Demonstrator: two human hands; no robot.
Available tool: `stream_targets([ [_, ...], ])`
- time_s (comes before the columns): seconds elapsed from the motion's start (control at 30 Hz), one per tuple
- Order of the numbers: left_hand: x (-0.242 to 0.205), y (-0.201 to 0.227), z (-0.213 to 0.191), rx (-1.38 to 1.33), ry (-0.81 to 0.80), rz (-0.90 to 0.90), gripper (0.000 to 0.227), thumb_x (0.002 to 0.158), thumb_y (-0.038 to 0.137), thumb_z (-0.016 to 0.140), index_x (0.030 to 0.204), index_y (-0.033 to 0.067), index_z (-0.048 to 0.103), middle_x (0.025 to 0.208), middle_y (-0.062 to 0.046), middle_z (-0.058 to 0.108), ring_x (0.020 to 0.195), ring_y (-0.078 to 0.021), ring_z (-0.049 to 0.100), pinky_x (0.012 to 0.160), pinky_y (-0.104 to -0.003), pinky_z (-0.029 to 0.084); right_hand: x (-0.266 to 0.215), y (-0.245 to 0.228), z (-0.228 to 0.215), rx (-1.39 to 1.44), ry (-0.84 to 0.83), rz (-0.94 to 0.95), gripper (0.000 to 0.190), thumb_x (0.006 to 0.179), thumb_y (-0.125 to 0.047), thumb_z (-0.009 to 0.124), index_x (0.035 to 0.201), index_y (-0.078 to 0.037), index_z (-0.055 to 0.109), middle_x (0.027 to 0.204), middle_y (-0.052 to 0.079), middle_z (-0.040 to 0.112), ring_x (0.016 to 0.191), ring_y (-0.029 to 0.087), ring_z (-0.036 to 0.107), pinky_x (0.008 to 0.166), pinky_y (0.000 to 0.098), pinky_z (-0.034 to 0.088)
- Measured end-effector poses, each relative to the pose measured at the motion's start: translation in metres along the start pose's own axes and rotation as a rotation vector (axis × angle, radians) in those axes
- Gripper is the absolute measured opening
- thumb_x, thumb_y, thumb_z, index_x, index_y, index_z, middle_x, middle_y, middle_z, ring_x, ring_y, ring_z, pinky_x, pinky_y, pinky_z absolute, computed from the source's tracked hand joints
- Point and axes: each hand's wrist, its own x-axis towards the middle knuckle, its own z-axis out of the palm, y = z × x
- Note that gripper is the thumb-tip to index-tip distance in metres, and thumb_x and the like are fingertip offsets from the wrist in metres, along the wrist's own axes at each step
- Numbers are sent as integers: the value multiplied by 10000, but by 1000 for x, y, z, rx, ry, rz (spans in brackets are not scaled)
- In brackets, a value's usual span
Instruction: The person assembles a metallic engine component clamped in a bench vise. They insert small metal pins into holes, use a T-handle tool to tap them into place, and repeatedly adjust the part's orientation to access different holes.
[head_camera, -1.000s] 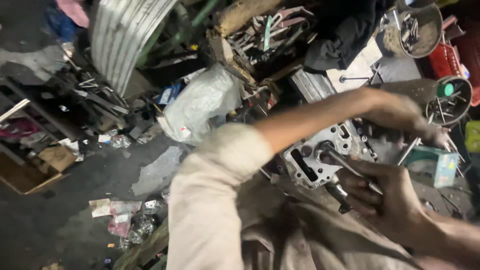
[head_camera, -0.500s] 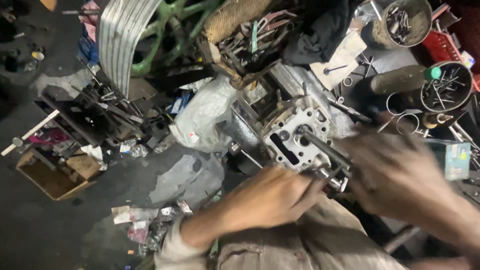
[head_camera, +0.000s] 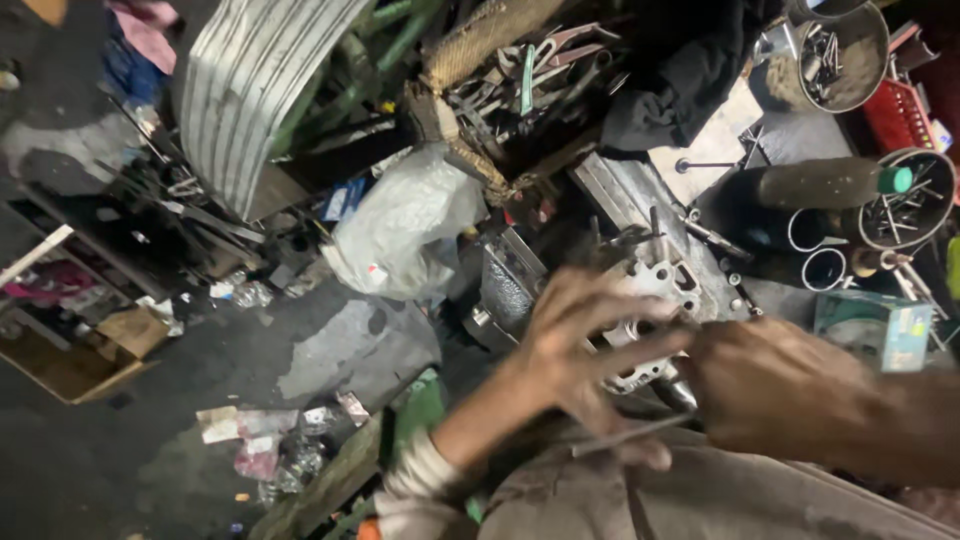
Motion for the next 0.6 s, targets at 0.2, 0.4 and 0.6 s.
stream_targets([
  [0.2,161,-46,93,-308,-1100,-417,884,812,886,438,1427,286,643,1270,6,706,999,-106,725,795,-383,581,-5,-5,37,1181,353,-43,174,936,-176,602,953,-58,729,832,52,675,607,123,633,500,264,526],
  [0.4,110,-119,230,-606,-1664,-236,669,908,717,607,1401,266,622,1396,-46,652,1142,-206,747,953,-450,607,10,-14,69,2069,369,-227,183,951,-177,605,999,-37,714,854,73,654,648,145,618,524,287,506],
  [0.6,115,-88,166,-342,-883,-366,458,1033,523,505,1361,219,605,1330,-75,705,1126,-211,749,962,-424,611,-13,-3,127,2250,496,-499,201,967,-177,608,1045,-15,699,876,95,634,689,167,602,548,311,486],
])
